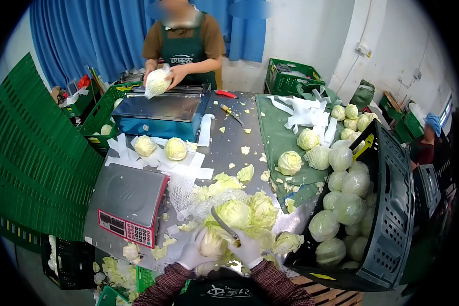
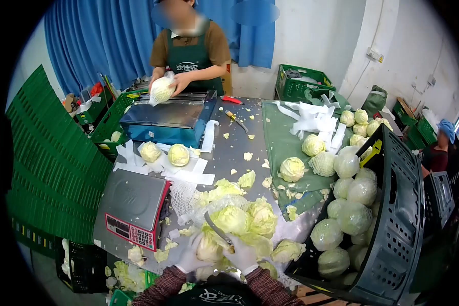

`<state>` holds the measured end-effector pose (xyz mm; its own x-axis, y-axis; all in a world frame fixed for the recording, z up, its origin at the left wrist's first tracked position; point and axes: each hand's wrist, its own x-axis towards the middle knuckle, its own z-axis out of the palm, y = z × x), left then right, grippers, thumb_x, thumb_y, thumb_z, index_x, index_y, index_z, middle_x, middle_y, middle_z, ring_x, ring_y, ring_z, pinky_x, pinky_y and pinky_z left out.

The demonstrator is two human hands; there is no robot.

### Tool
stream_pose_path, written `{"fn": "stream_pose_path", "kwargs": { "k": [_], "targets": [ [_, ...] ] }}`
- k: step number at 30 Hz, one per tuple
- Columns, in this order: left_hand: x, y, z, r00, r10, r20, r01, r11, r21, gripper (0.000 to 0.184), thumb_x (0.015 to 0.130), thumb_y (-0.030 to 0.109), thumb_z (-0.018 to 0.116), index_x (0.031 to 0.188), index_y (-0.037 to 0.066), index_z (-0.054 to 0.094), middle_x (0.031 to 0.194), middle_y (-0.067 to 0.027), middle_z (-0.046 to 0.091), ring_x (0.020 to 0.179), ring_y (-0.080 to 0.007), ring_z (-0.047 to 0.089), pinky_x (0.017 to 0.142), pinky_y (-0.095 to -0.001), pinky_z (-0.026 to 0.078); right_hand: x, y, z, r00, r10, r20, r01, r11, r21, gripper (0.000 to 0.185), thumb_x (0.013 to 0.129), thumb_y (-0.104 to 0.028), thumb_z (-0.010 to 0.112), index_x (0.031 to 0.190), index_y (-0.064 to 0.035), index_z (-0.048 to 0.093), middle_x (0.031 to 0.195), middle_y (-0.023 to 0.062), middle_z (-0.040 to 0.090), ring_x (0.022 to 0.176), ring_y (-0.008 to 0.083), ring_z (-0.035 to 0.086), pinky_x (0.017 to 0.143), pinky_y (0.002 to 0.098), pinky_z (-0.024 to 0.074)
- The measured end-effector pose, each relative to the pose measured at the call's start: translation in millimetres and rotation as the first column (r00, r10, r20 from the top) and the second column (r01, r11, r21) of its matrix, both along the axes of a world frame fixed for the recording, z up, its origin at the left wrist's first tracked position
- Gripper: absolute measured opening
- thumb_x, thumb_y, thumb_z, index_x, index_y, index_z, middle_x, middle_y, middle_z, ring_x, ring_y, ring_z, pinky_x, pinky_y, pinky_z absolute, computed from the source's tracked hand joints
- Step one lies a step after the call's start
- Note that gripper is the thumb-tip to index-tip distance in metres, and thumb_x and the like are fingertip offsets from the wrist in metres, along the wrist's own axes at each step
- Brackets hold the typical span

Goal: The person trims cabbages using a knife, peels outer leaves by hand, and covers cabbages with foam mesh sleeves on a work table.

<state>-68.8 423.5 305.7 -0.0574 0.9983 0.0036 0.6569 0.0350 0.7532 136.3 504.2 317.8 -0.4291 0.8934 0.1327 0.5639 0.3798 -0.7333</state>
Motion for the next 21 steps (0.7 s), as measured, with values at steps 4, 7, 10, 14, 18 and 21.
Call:
{"fn": "stream_pose_path", "kwargs": {
  "k": [4, 7, 10, 14, 18, 21],
  "targets": [
    [4, -15, 3, 1.000, 0.003, 0.023, -0.003, 1.000, -0.004, 0.119, 0.051, 0.036, 0.090, 0.145, 0.005, 0.023, 0.144, -0.0284, 0.025, 0.132, -0.0393, 0.033, 0.105, -0.0432, 0.036, 4, -5, 18, 0.999, 0.034, 0.030, -0.035, 0.999, 0.023, 0.032, 0.075, -0.024, 0.071, 0.103, -0.0105, 0.062, 0.083, 0.0089, 0.068, 0.069, 0.0254, 0.066, 0.061, 0.0337, 0.0520],
    [26, -18, -18, 0.913, 0.199, 0.357, -0.212, 0.977, -0.005, 0.120, 0.052, 0.036, 0.091, 0.144, 0.002, 0.021, 0.141, -0.0267, 0.029, 0.130, -0.0372, 0.036, 0.106, -0.0425, 0.035, 2, -14, 26, 0.993, 0.111, 0.026, -0.113, 0.992, 0.058, 0.024, 0.075, -0.024, 0.070, 0.094, -0.0104, 0.063, 0.077, 0.0082, 0.066, 0.064, 0.0259, 0.064, 0.057, 0.0352, 0.0504],
    [29, -27, -46, 0.773, 0.260, 0.579, -0.294, 0.955, -0.036, 0.118, 0.053, 0.034, 0.091, 0.142, -0.001, 0.022, 0.136, -0.0241, 0.034, 0.126, -0.0352, 0.039, 0.106, -0.0418, 0.034, 12, 12, 25, 0.999, -0.034, -0.002, 0.034, 0.998, 0.055, 0.021, 0.075, -0.024, 0.070, 0.090, -0.0105, 0.063, 0.069, 0.0073, 0.064, 0.060, 0.0270, 0.063, 0.054, 0.0370, 0.0492],
    [24, -30, -33, 0.877, 0.183, 0.444, -0.203, 0.979, -0.003, 0.113, 0.055, 0.035, 0.090, 0.140, -0.001, 0.026, 0.132, -0.0230, 0.041, 0.123, -0.0353, 0.043, 0.105, -0.0405, 0.036, 32, 54, 15, 0.861, -0.336, 0.383, 0.303, 0.942, 0.145, 0.019, 0.076, -0.013, 0.069, 0.093, -0.0082, 0.065, 0.071, 0.0079, 0.061, 0.061, 0.0263, 0.062, 0.054, 0.0358, 0.0493],
    [29, -24, -9, 0.950, 0.195, 0.245, -0.189, 0.981, -0.049, 0.111, 0.055, 0.038, 0.088, 0.140, -0.001, 0.027, 0.131, -0.0250, 0.042, 0.123, -0.0375, 0.043, 0.104, -0.0414, 0.037, 20, 19, 56, 0.953, -0.261, 0.152, 0.206, 0.931, 0.302, 0.028, 0.079, -0.011, 0.068, 0.106, -0.0080, 0.061, 0.110, 0.0098, 0.061, 0.079, 0.0242, 0.065, 0.066, 0.0355, 0.0525],
    [32, -15, -4, 0.982, 0.165, 0.089, -0.162, 0.986, -0.038, 0.106, 0.058, 0.039, 0.085, 0.139, -0.001, 0.030, 0.130, -0.0263, 0.043, 0.122, -0.0389, 0.044, 0.102, -0.0424, 0.039, -1, -15, 43, 0.990, 0.139, 0.001, -0.137, 0.978, 0.158, 0.036, 0.079, -0.020, 0.071, 0.112, -0.0107, 0.061, 0.119, 0.0076, 0.059, 0.081, 0.0233, 0.066, 0.067, 0.0320, 0.0535]
  ]
}}
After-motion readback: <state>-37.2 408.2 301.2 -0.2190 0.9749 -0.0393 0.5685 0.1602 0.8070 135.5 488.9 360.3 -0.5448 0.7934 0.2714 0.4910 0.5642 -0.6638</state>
